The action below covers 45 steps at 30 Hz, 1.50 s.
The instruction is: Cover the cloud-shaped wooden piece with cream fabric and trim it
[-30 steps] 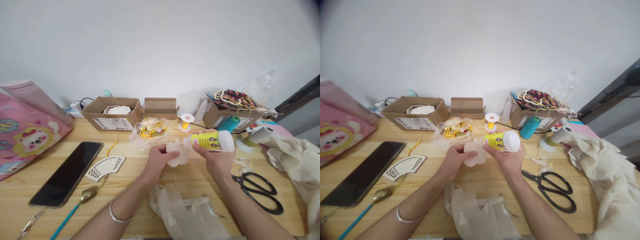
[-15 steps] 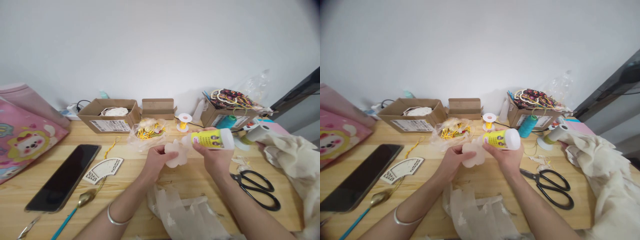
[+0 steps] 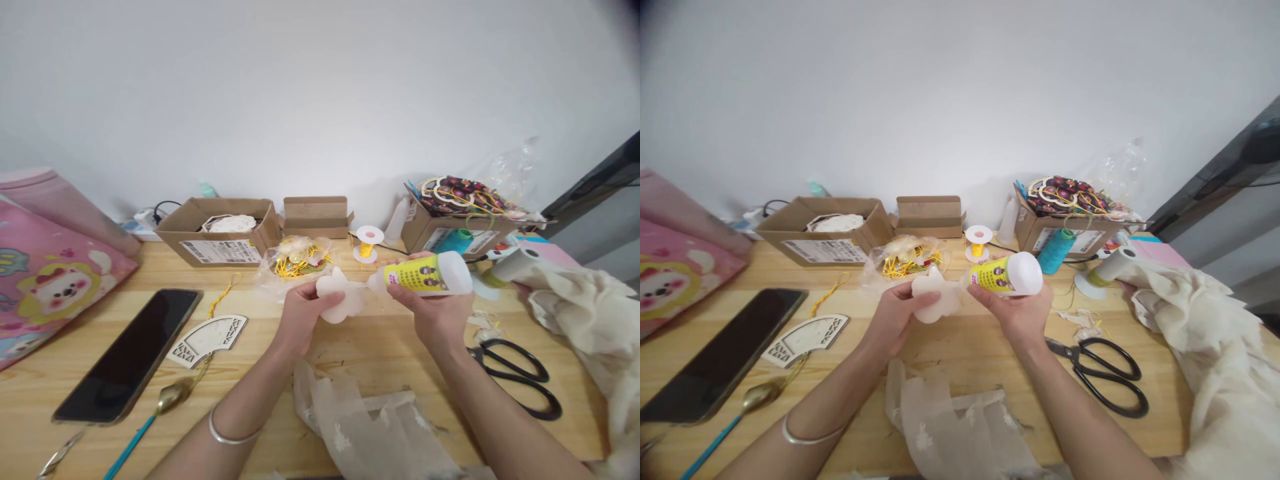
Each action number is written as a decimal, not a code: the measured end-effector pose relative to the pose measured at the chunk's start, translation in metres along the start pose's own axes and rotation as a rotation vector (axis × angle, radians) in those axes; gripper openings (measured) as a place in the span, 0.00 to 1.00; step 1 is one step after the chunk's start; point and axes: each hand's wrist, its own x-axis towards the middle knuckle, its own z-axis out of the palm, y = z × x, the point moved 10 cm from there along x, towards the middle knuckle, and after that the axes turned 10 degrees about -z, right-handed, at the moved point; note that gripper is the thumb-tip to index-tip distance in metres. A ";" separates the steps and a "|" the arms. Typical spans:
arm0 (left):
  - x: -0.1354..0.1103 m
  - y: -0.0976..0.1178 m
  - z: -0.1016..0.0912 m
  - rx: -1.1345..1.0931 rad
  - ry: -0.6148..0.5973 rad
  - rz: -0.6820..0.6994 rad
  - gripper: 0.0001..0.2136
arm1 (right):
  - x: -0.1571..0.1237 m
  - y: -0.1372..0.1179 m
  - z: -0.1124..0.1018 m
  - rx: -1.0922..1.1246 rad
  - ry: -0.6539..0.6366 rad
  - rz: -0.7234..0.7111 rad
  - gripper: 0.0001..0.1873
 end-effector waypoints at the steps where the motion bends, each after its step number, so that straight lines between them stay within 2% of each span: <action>1: 0.000 0.001 0.000 -0.001 0.000 -0.003 0.13 | 0.001 0.001 0.000 0.013 0.000 0.005 0.22; 3: 0.000 0.001 -0.001 -0.014 0.002 -0.007 0.13 | 0.003 0.004 -0.003 0.011 0.015 0.013 0.21; 8: 0.000 0.004 -0.004 -0.064 0.005 0.009 0.14 | 0.008 0.001 -0.019 0.045 0.151 -0.055 0.20; 10: 0.000 0.004 -0.003 -0.066 -0.002 0.008 0.15 | 0.008 0.002 -0.011 0.081 0.078 -0.024 0.20; 12: 0.000 0.006 -0.005 -0.094 0.005 0.020 0.15 | 0.007 0.004 -0.007 0.013 0.023 0.029 0.20; 14: 0.001 0.009 -0.008 -0.145 0.023 0.040 0.14 | 0.009 0.001 -0.017 -0.087 0.088 0.014 0.19; 17: 0.003 0.010 -0.011 -0.214 0.019 0.043 0.13 | 0.015 -0.010 -0.039 -0.107 0.265 -0.111 0.19; 19: 0.004 0.008 -0.010 -0.240 -0.003 0.023 0.14 | 0.023 -0.013 -0.045 -0.095 0.273 -0.140 0.19; 23: 0.004 0.005 -0.008 -0.261 -0.022 -0.022 0.15 | 0.044 -0.014 -0.055 -0.210 0.134 -0.033 0.20; 28: 0.003 0.002 -0.004 -0.260 -0.050 -0.071 0.11 | 0.054 -0.025 -0.094 -0.413 0.012 0.081 0.23; 30: 0.002 0.000 -0.001 -0.261 -0.065 -0.099 0.09 | 0.049 -0.024 -0.111 -0.341 0.033 0.102 0.24; 34: 0.001 -0.006 0.007 -0.263 -0.114 -0.160 0.09 | 0.031 -0.006 -0.136 -0.120 0.086 0.224 0.16; 36: 0.000 -0.007 0.008 -0.258 -0.125 -0.159 0.10 | 0.027 -0.001 -0.135 -0.174 -0.021 0.265 0.17; 38: 0.000 -0.006 0.009 -0.252 -0.132 -0.146 0.12 | 0.031 -0.007 -0.119 -0.382 -0.283 0.190 0.19; 41: 0.000 -0.005 0.011 -0.243 -0.145 -0.135 0.13 | 0.034 -0.021 -0.075 -0.951 -0.763 -0.161 0.18; 43: -0.001 -0.006 0.013 -0.233 -0.149 -0.141 0.13 | 0.032 -0.015 -0.048 -1.353 -1.018 -0.411 0.12; 45: -0.001 -0.006 0.013 -0.226 -0.142 -0.146 0.13 | 0.029 -0.001 -0.026 -1.594 -1.182 -0.584 0.09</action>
